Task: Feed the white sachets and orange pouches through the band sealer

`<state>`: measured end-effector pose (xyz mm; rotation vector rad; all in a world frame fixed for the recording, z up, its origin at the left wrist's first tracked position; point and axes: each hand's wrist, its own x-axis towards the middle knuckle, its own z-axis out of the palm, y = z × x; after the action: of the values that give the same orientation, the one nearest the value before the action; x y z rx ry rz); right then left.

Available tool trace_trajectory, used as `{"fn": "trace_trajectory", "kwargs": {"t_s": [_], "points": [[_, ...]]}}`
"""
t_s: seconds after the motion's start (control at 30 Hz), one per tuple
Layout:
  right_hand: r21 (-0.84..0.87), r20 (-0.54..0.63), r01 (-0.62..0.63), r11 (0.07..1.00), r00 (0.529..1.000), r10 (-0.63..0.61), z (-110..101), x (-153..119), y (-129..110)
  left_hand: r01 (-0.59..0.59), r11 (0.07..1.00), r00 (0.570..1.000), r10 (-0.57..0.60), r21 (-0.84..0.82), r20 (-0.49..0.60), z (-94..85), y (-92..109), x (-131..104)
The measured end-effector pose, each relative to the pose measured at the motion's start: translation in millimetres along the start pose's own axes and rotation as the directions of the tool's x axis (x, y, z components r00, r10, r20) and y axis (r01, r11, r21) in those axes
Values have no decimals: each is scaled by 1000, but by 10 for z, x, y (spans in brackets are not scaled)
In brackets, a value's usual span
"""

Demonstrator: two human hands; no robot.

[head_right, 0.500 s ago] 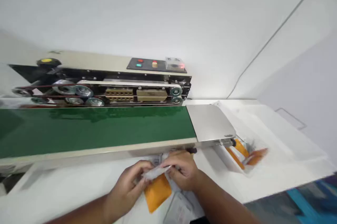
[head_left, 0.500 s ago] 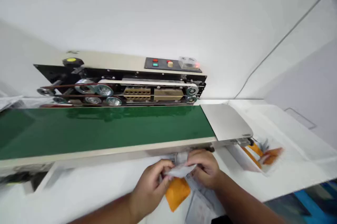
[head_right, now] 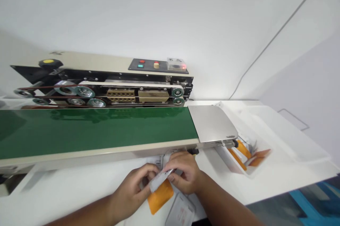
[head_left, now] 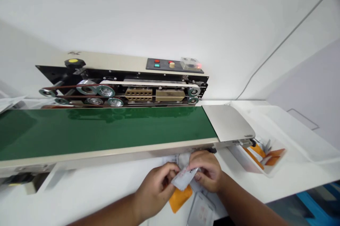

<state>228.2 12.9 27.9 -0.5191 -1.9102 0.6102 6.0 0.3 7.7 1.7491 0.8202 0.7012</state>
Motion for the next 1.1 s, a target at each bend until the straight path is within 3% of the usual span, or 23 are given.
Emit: {"fn": "trace_trajectory", "kwargs": {"t_s": [0.13, 0.27, 0.43, 0.7, 0.9, 1.1], "points": [[0, 13, -2, 1000, 1000, 2, 9, -13, 6, -1, 998, 996, -4, 62, 85, 13, -5, 16], [-3, 15, -8, 1000, 1000, 8, 10, -17, 3, -93, 979, 985, 64, 183, 157, 26, -19, 17], [5, 3, -13, 1000, 1000, 13, 8, -2, 0, -147, 959, 978, 104, 242, 183, 29, -23, 7], [41, -103, 13, 999, 995, -9, -5, -44, 22, -120, 961, 987, 88, 249, 137, 20, -31, 11], [90, -35, -67, 994, 997, 70, -1, -58, 48, -187, 956, 982, 190, 224, 10, -8, -109, -9], [-82, 67, -81, 993, 994, 86, 57, 51, -6, -219, 953, 972, 231, 211, -36, -39, -85, -17]]}}
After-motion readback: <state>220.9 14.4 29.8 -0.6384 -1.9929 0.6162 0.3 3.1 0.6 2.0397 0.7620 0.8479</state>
